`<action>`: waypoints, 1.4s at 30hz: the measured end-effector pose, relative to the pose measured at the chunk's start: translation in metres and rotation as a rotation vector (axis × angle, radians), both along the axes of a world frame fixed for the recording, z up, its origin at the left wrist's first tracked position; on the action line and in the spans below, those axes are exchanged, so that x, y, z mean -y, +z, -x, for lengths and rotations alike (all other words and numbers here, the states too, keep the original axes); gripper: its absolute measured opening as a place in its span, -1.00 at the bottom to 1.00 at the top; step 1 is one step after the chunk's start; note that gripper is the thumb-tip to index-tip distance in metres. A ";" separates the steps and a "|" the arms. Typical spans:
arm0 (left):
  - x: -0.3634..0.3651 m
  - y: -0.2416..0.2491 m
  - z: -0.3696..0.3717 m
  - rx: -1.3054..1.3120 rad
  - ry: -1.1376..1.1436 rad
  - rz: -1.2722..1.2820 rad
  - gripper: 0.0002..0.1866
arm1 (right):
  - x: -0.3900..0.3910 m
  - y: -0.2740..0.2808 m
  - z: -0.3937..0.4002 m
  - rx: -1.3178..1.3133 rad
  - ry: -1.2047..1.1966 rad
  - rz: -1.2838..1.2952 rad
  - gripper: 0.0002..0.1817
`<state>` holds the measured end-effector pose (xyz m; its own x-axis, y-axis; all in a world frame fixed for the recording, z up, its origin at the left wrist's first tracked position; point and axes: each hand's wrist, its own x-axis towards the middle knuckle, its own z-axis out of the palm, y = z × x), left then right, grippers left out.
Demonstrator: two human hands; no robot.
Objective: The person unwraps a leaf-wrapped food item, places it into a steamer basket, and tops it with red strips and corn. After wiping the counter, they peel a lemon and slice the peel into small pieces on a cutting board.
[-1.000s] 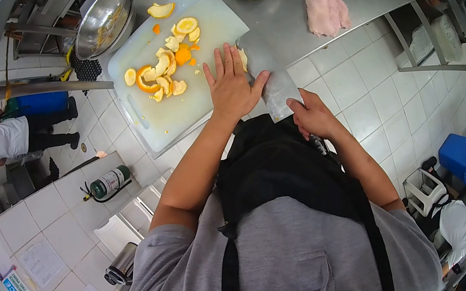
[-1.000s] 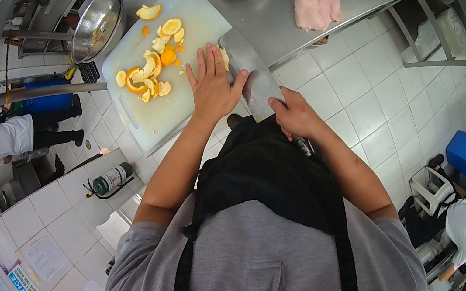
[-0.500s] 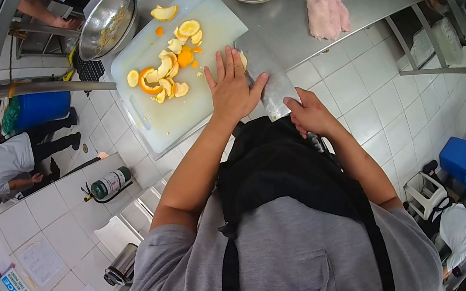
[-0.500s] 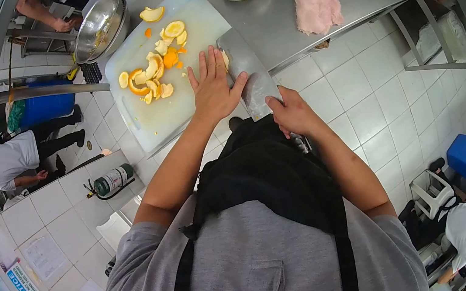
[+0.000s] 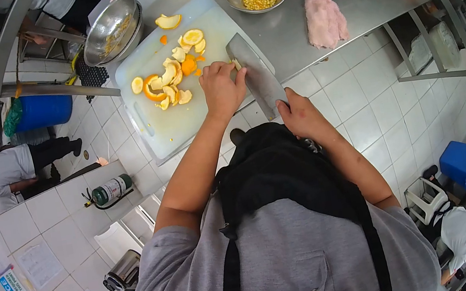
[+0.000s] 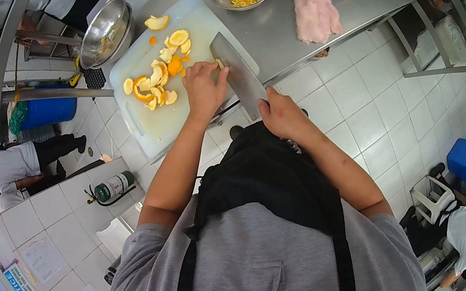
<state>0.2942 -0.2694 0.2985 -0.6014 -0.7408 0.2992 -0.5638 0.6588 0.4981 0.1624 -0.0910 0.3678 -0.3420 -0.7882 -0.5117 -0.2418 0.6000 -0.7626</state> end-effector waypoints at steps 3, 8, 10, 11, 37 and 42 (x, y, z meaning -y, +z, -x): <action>0.005 0.000 0.001 -0.026 0.023 -0.019 -0.74 | -0.002 -0.010 -0.003 -0.192 0.065 0.059 -0.70; 0.011 -0.002 -0.004 -0.028 0.106 0.002 -0.90 | -0.004 -0.007 -0.013 -0.427 0.163 0.085 -0.74; 0.021 -0.006 -0.014 -0.139 0.145 0.011 -0.90 | -0.010 -0.015 -0.016 -0.441 0.161 0.167 -0.76; 0.028 -0.007 -0.023 -0.241 0.185 0.014 -0.90 | -0.015 -0.016 -0.016 -0.446 0.161 0.246 -0.78; 0.082 0.026 -0.065 -0.237 -0.029 -0.049 -0.54 | -0.081 -0.022 0.014 -0.023 -0.486 0.222 -0.72; 0.051 0.026 0.015 0.148 -0.350 -0.192 -0.46 | -0.089 -0.026 0.013 -0.126 -0.389 0.235 -0.72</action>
